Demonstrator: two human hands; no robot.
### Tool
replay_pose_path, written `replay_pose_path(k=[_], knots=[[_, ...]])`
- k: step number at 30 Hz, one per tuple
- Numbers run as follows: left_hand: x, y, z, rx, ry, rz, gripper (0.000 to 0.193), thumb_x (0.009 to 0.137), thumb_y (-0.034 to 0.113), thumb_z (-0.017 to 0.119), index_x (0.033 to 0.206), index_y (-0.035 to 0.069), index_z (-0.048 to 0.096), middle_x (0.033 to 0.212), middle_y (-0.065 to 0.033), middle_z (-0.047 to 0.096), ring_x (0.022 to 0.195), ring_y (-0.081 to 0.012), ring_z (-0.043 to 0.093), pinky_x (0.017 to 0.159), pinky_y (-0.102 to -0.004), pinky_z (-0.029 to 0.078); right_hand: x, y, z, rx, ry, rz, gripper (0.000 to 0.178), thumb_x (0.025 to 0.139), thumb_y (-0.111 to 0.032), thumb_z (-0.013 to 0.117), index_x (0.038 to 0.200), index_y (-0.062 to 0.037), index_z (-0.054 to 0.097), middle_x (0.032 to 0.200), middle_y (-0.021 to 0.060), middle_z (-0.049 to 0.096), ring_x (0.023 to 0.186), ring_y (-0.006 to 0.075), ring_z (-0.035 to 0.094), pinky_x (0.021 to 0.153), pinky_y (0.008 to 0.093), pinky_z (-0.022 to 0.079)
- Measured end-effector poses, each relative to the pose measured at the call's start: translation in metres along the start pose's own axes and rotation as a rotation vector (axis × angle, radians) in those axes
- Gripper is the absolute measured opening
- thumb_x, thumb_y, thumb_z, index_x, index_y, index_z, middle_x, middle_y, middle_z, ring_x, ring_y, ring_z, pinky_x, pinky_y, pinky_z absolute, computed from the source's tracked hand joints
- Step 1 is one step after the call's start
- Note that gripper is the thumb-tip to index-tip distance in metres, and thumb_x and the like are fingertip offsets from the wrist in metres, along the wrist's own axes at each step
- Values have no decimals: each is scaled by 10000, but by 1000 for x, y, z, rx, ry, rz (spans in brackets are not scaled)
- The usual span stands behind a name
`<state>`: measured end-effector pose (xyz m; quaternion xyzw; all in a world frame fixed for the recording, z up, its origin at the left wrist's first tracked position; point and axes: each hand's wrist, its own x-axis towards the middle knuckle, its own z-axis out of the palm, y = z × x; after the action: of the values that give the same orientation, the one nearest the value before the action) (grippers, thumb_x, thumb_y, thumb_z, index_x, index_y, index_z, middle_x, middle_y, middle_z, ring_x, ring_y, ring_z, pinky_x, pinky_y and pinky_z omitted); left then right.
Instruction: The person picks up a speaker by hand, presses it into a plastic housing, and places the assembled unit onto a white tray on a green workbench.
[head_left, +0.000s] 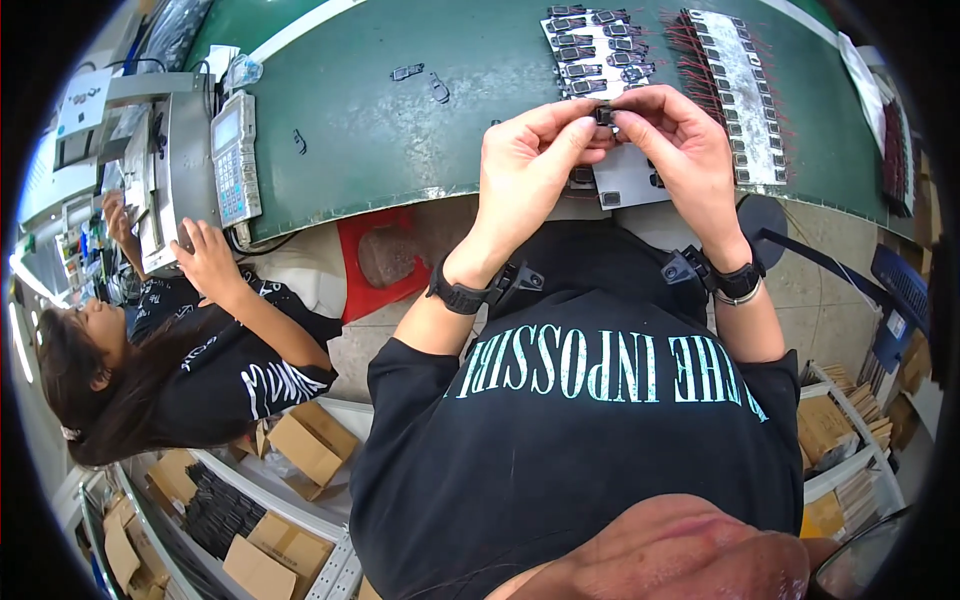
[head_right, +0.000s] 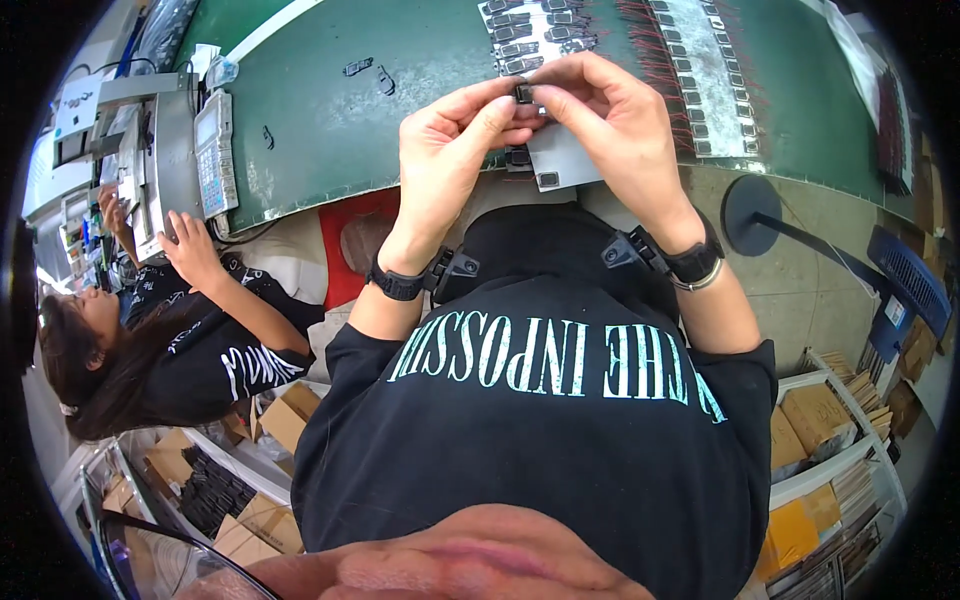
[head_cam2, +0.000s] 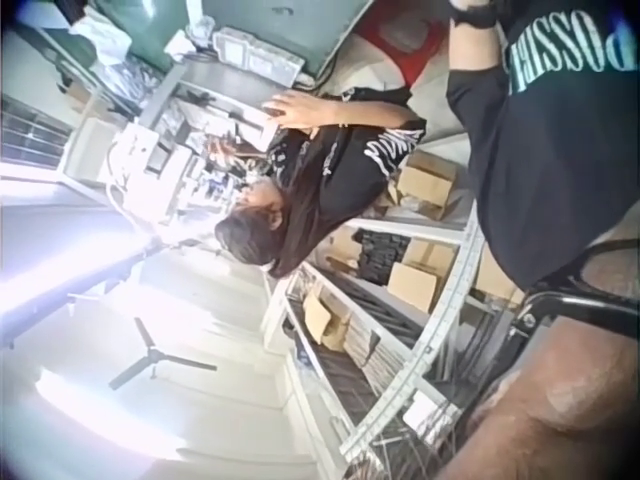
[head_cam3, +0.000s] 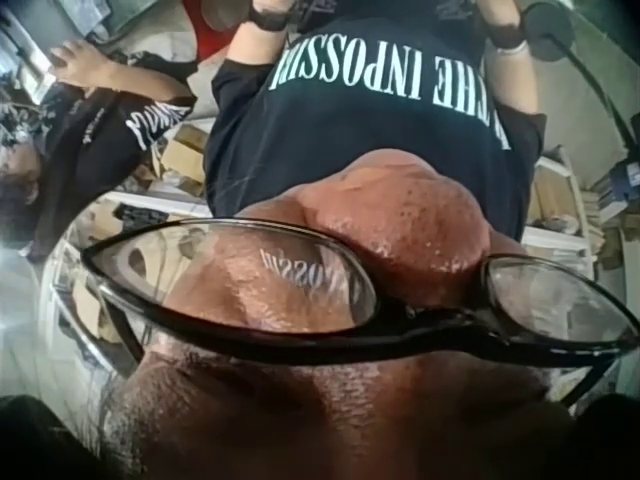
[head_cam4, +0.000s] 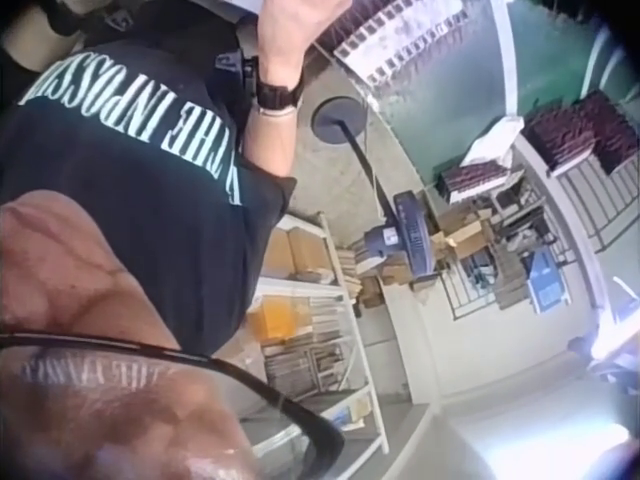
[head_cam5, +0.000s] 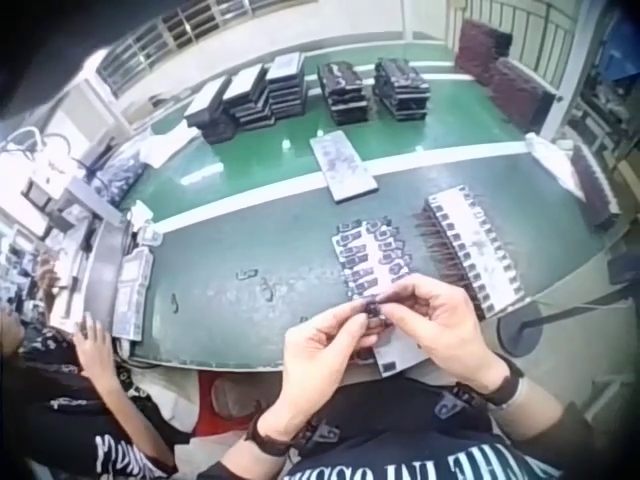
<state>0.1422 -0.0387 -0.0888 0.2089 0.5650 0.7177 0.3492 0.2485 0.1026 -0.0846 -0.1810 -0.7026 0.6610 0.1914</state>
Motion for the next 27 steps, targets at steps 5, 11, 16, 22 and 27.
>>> replay_pose_path(k=[5, 11, 16, 22, 27], knots=[[-1, -1, -4, -48, -23, -64, 257, 984, 50, 581, 1204, -77, 622, 1017, -187, 712, 925, -231, 722, 823, -290, 602, 1, 0, -3, -31, -42, -4, 141, 946, -47, 639, 1078, 0, 657, 953, -4, 649, 879, 52, 608, 805, 193, 479], [-5, 2, 1, -102, -45, -81, 234, 976, 24, 580, 1174, -90, 631, 1009, -166, 714, 890, -191, 721, 808, -270, 602, 2, 9, -11, 12, -52, -34, 131, 946, -56, 642, 1069, -9, 650, 926, 0, 645, 868, 62, 613, 784, 203, 493], [-3, 6, 2, -52, -80, -92, 231, 976, 23, 581, 1170, -91, 631, 1005, -173, 714, 879, -198, 725, 807, -277, 605, 7, -1, -22, 189, -227, 102, 144, 953, -68, 636, 1087, -16, 633, 948, 12, 645, 860, 71, 620, 778, 221, 516], [-2, 10, 4, -103, -75, -129, 221, 974, 23, 584, 1154, -97, 628, 998, -183, 714, 881, -215, 729, 804, -285, 610, 5, -3, -21, 197, -223, 91, 153, 962, -82, 627, 1100, -16, 621, 955, 17, 647, 840, 73, 623, 774, 221, 524], [-2, 9, 1, -118, -65, -112, 188, 973, 27, 588, 1112, -92, 630, 975, -181, 716, 871, -217, 730, 789, -289, 613, -1, -6, -13, 70, -158, 25, 159, 946, -71, 651, 1089, -8, 624, 960, 21, 663, 865, 75, 640, 768, 215, 526]])
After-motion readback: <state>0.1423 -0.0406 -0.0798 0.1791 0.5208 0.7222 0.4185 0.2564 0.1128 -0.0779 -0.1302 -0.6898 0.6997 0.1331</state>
